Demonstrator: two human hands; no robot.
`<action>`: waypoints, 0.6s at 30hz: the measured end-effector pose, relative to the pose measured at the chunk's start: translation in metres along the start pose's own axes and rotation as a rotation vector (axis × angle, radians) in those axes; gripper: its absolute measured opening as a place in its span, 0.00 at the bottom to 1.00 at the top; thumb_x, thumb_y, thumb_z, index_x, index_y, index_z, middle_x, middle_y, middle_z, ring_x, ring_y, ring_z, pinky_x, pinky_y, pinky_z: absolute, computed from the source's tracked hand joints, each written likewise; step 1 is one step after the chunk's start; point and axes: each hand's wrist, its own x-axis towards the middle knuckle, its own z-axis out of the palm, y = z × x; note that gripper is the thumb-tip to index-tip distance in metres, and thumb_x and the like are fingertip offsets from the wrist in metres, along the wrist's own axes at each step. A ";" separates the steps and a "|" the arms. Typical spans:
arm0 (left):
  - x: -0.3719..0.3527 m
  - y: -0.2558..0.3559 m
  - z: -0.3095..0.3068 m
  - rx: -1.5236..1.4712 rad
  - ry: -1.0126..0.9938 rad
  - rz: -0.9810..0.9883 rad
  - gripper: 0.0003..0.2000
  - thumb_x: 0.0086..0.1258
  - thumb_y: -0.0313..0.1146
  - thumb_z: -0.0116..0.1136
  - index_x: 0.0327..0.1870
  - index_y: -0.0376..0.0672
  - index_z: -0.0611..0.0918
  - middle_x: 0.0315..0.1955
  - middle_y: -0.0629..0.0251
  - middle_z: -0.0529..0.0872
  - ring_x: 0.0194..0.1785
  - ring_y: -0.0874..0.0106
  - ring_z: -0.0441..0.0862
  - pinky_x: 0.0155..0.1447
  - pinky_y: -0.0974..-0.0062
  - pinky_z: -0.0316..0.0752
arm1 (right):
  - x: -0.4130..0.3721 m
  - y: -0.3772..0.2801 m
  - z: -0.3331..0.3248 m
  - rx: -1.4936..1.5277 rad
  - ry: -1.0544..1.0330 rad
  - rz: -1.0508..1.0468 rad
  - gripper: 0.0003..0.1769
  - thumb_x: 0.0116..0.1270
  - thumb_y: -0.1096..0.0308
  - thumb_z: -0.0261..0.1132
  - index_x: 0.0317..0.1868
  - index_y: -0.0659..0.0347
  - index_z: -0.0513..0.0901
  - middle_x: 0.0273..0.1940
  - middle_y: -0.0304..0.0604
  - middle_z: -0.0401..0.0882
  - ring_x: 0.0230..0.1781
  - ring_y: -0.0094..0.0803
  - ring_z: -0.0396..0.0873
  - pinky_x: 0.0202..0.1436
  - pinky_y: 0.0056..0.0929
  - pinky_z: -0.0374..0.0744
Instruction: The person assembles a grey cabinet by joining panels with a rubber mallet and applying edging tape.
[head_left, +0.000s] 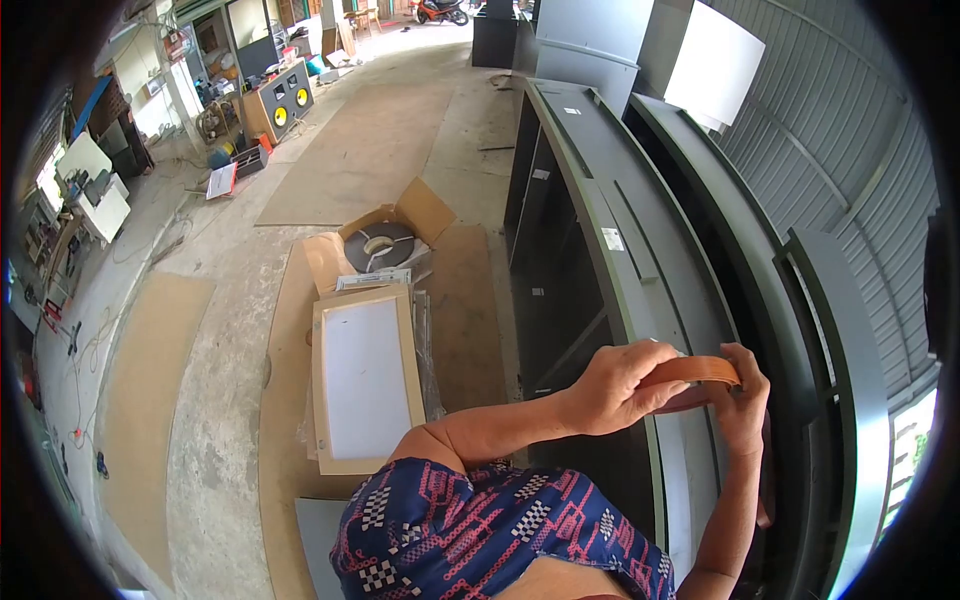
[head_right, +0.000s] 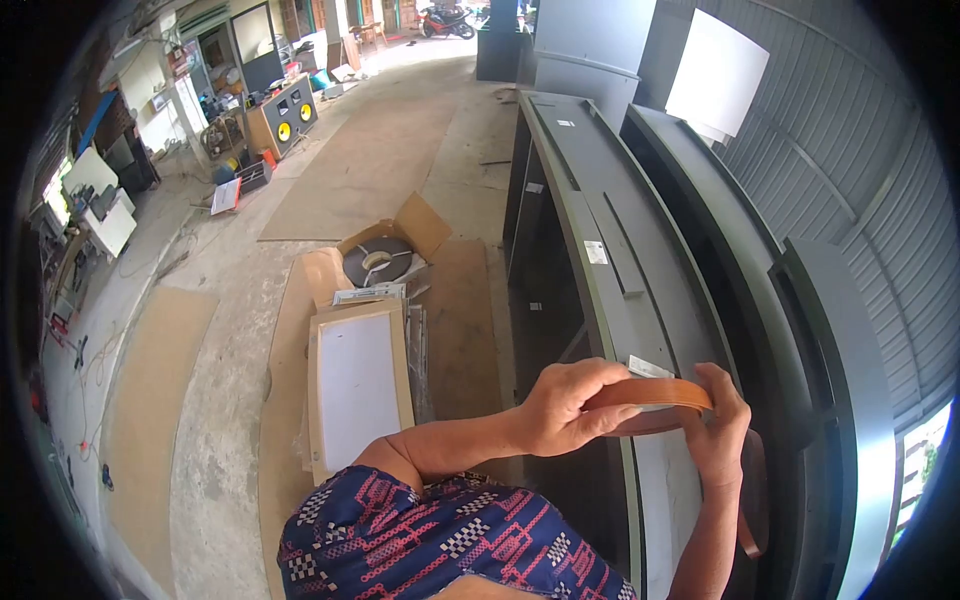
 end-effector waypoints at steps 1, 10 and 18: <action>0.000 -0.001 0.000 -0.019 0.024 0.033 0.13 0.68 0.35 0.63 0.44 0.35 0.76 0.27 0.59 0.81 0.25 0.71 0.81 0.29 0.76 0.73 | -0.001 0.006 0.002 0.049 0.009 0.018 0.23 0.49 0.81 0.64 0.49 0.66 0.78 0.34 0.46 0.82 0.34 0.30 0.81 0.39 0.25 0.77; -0.016 -0.012 0.012 -0.214 0.190 0.027 0.13 0.70 0.34 0.60 0.48 0.34 0.75 0.30 0.64 0.80 0.27 0.77 0.76 0.31 0.81 0.70 | -0.002 -0.002 0.002 0.206 0.032 0.119 0.17 0.60 0.80 0.56 0.50 0.65 0.79 0.36 0.42 0.82 0.37 0.27 0.80 0.44 0.26 0.76; 0.002 -0.013 -0.002 -0.002 -0.093 0.045 0.28 0.65 0.43 0.65 0.59 0.34 0.71 0.44 0.53 0.80 0.47 0.63 0.80 0.51 0.66 0.74 | 0.016 -0.053 -0.025 -0.427 0.058 -0.311 0.20 0.50 0.82 0.58 0.47 0.64 0.78 0.28 0.44 0.75 0.30 0.39 0.78 0.38 0.35 0.75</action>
